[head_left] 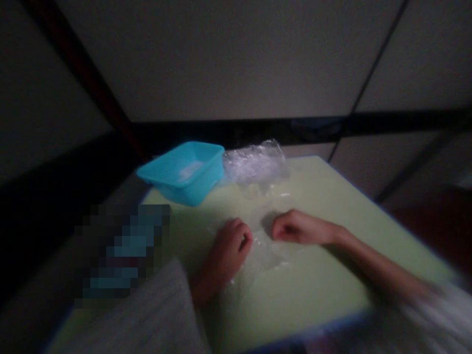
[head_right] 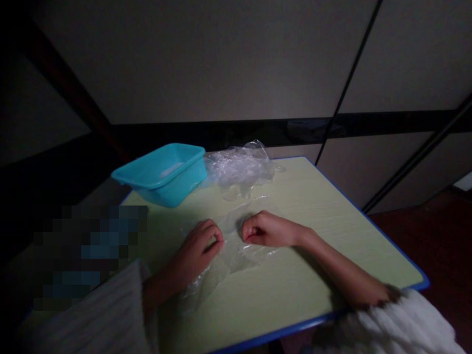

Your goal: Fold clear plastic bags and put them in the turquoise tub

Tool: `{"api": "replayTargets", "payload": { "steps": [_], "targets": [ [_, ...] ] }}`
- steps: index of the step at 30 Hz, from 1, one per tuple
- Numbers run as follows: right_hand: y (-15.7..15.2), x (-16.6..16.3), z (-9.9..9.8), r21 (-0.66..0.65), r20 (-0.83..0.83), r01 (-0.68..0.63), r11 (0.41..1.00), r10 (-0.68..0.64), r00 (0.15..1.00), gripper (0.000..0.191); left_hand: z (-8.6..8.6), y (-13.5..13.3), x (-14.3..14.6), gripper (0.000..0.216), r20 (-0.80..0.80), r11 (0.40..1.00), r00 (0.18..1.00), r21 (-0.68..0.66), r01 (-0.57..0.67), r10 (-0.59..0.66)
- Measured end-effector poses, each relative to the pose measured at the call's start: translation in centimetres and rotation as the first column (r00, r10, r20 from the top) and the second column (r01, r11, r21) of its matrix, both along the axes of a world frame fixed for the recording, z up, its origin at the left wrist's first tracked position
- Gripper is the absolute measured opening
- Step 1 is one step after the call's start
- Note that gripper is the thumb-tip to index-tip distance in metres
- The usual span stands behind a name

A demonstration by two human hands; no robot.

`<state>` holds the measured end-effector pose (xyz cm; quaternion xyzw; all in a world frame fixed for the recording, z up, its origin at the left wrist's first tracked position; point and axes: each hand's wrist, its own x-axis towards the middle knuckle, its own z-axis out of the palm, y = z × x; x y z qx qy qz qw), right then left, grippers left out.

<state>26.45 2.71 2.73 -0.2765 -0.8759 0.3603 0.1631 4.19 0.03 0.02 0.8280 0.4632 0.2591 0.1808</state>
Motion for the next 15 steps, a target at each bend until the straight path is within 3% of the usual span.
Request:
{"api": "replayTargets", "payload": {
  "steps": [4, 7, 11, 13, 15],
  "targets": [
    [0.2, 0.1, 0.0, -0.006, 0.007, -0.002, 1.0, 0.003, 1.0, 0.013, 0.6, -0.4, -0.3, 0.012, 0.123, 0.984, 0.991, -0.172, -0.036, 0.058],
    [0.2, 0.3, 0.3, -0.093, -0.021, -0.041, 0.995, 0.039, 0.999, 0.021, 1.0, -0.3, -0.8, 0.012, 0.243, 0.943, 0.968, -0.332, 0.029, 0.056],
    [-0.1, 0.8, 0.9, -0.226, -0.045, -0.107, 0.968, 0.1, 0.994, 0.032, 1.4, 0.2, -1.6, 0.01, 0.415, 0.899, 0.906, -0.423, 0.11, 0.085],
    [-0.3, 1.0, 1.3, -0.21, -0.025, -0.107, 0.972, 0.104, 0.994, 0.037, 1.4, 0.4, -1.8, 0.019, 0.487, 0.883, 0.861, -0.457, 0.111, 0.144],
    [-0.5, 1.2, 1.4, -0.191, 0.004, -0.103, 0.976, 0.106, 0.994, 0.027, 1.5, 0.6, -1.9, 0.028, 0.521, 0.872, 0.831, -0.481, 0.096, 0.196]
  ]
}}
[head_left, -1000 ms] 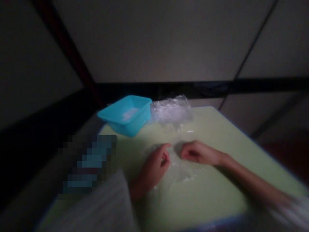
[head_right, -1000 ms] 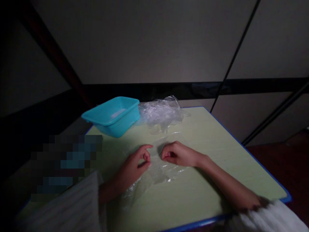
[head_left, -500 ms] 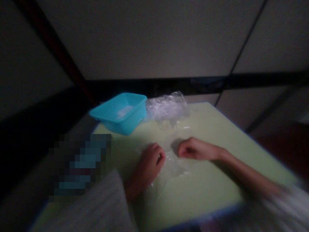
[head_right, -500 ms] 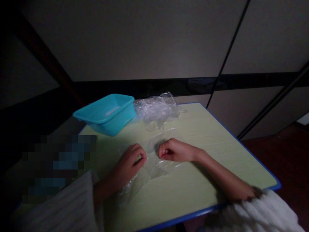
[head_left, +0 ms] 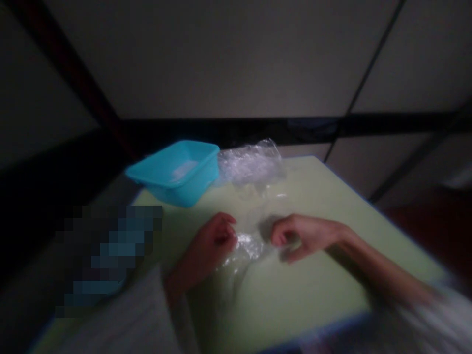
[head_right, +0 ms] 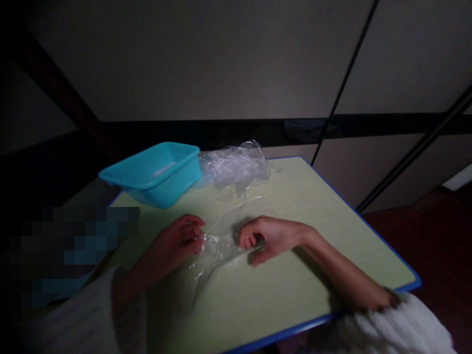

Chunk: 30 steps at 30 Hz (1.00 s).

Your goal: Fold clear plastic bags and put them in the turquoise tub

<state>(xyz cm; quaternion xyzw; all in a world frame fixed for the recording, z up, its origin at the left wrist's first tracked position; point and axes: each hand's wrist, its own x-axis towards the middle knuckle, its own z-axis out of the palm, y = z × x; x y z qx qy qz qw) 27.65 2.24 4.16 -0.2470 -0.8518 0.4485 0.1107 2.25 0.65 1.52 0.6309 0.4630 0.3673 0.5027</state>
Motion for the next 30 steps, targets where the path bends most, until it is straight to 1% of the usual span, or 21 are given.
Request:
{"api": "replayTargets", "payload": {
  "steps": [2, 3, 6, 8, 13, 20, 26, 30],
  "targets": [
    [0.0, 0.2, 0.0, -0.006, 0.001, 0.012, 1.0, -0.012, 1.0, 0.016, 0.0, 0.1, -0.1, 0.031, -0.011, 1.0, 1.0, -0.004, -0.023, 0.023],
    [0.0, 0.4, -0.1, -0.018, -0.011, 0.021, 1.0, -0.021, 1.0, 0.014, 0.0, 0.1, -0.1, 0.031, -0.028, 1.0, 0.999, 0.005, -0.03, 0.03],
    [0.4, 0.8, -0.4, -0.054, -0.048, 0.048, 0.997, -0.05, 0.998, 0.014, -0.1, 0.0, -0.3, 0.03, -0.089, 0.999, 0.995, 0.028, -0.03, 0.032],
    [0.6, 1.1, -0.4, -0.061, -0.034, 0.074, 0.995, -0.077, 0.996, 0.014, -0.2, 0.0, -0.4, 0.029, -0.108, 0.999, 0.994, 0.037, -0.02, 0.024],
    [1.1, 1.4, -0.3, -0.007, 0.032, 0.139, 0.99, -0.139, 0.99, 0.012, -0.4, 0.0, -0.6, 0.031, -0.111, 0.999, 0.994, 0.033, 0.003, 0.0],
    [1.2, 1.5, -0.3, -0.028, 0.045, 0.133, 0.991, -0.131, 0.99, 0.012, -0.2, 0.1, -0.8, 0.03, -0.14, 0.999, 0.99, 0.049, -0.016, 0.023],
    [1.4, 1.7, -0.3, -0.028, 0.041, 0.152, 0.988, -0.151, 0.988, 0.01, -0.1, 0.1, -0.6, 0.037, -0.13, 0.996, 0.988, 0.037, -0.076, 0.08],
    [1.4, 1.8, -0.6, -0.051, 0.04, 0.166, 0.985, -0.164, 0.986, 0.011, 0.4, 0.0, -0.5, 0.038, -0.113, 0.999, 0.993, 0.011, -0.039, 0.04]
  ]
}}
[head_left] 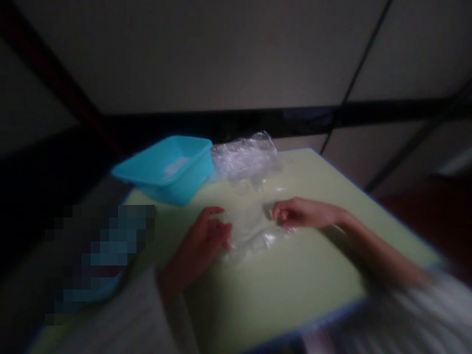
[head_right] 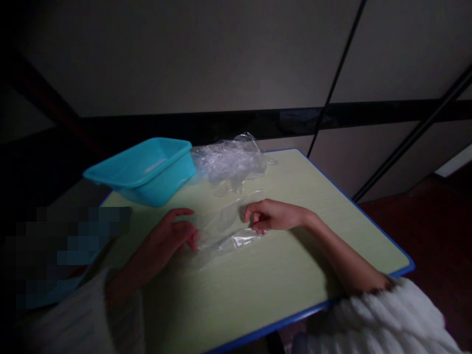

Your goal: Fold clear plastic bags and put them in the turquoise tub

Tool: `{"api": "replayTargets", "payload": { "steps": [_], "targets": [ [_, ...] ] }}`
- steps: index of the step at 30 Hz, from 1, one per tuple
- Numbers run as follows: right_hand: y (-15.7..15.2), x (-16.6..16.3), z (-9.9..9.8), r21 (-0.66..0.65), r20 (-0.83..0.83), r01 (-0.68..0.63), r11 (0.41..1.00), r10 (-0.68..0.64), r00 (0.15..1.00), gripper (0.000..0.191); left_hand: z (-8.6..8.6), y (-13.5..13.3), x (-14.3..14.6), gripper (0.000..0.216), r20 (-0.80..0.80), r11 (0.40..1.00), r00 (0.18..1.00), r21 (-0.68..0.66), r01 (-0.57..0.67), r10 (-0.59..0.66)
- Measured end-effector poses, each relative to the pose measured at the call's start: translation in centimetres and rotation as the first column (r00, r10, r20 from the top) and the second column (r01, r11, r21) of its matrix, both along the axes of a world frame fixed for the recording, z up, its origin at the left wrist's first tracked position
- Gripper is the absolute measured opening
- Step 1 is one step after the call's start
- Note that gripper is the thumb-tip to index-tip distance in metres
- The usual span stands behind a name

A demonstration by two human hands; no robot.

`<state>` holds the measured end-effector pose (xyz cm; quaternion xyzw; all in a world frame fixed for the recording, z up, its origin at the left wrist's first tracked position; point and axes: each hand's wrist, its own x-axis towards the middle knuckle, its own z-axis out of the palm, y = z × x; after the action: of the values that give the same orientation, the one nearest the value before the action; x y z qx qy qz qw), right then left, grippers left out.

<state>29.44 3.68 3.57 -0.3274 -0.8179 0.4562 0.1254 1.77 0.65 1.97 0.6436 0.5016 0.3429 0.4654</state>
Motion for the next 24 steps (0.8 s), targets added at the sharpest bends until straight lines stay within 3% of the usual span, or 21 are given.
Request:
{"api": "replayTargets", "payload": {
  "steps": [4, 9, 11, 13, 15, 18, 21, 24],
  "targets": [
    [0.0, -0.1, -0.2, -0.058, -0.011, -0.009, 0.998, 0.008, 1.0, 0.012, 0.3, -0.5, 0.0, 0.047, -0.009, 0.988, 0.991, -0.074, 0.135, -0.136],
    [-0.3, -0.1, 0.3, -0.176, -0.032, -0.043, 0.983, 0.038, 0.999, 0.018, 0.4, -1.5, -0.6, 0.065, -0.146, 0.935, 0.924, -0.091, 0.343, -0.353],
    [-0.7, 0.0, 0.9, -0.285, -0.026, -0.151, 0.947, 0.15, 0.988, 0.022, 0.7, -1.6, -1.1, 0.062, -0.173, 0.895, 0.88, -0.157, 0.418, -0.441],
    [-1.2, 0.0, 1.5, -0.411, -0.038, -0.275, 0.869, 0.286, 0.958, 0.024, 1.2, -1.6, -1.6, 0.053, -0.198, 0.855, 0.838, -0.225, 0.467, -0.509],
    [-1.8, -0.1, 1.9, -0.467, -0.046, -0.344, 0.815, 0.366, 0.93, 0.027, 1.7, -1.4, -1.9, 0.037, -0.269, 0.84, 0.797, -0.223, 0.495, -0.541],
    [-2.6, -0.6, 1.9, -0.386, 0.012, -0.341, 0.857, 0.374, 0.927, 0.033, 2.1, -1.0, -1.9, 0.012, -0.364, 0.782, 0.7, -0.16, 0.603, -0.614],
    [-3.0, -1.3, 1.6, -0.257, 0.067, -0.338, 0.905, 0.366, 0.928, 0.024, 2.2, -0.9, -1.7, 0.012, -0.399, 0.707, 0.623, -0.098, 0.701, -0.673],
    [-3.2, -1.8, 1.7, -0.086, 0.106, -0.322, 0.943, 0.33, 0.938, 0.014, 2.2, -1.0, -1.6, 0.013, -0.384, 0.675, 0.604, -0.072, 0.734, -0.698]
  ]
}}
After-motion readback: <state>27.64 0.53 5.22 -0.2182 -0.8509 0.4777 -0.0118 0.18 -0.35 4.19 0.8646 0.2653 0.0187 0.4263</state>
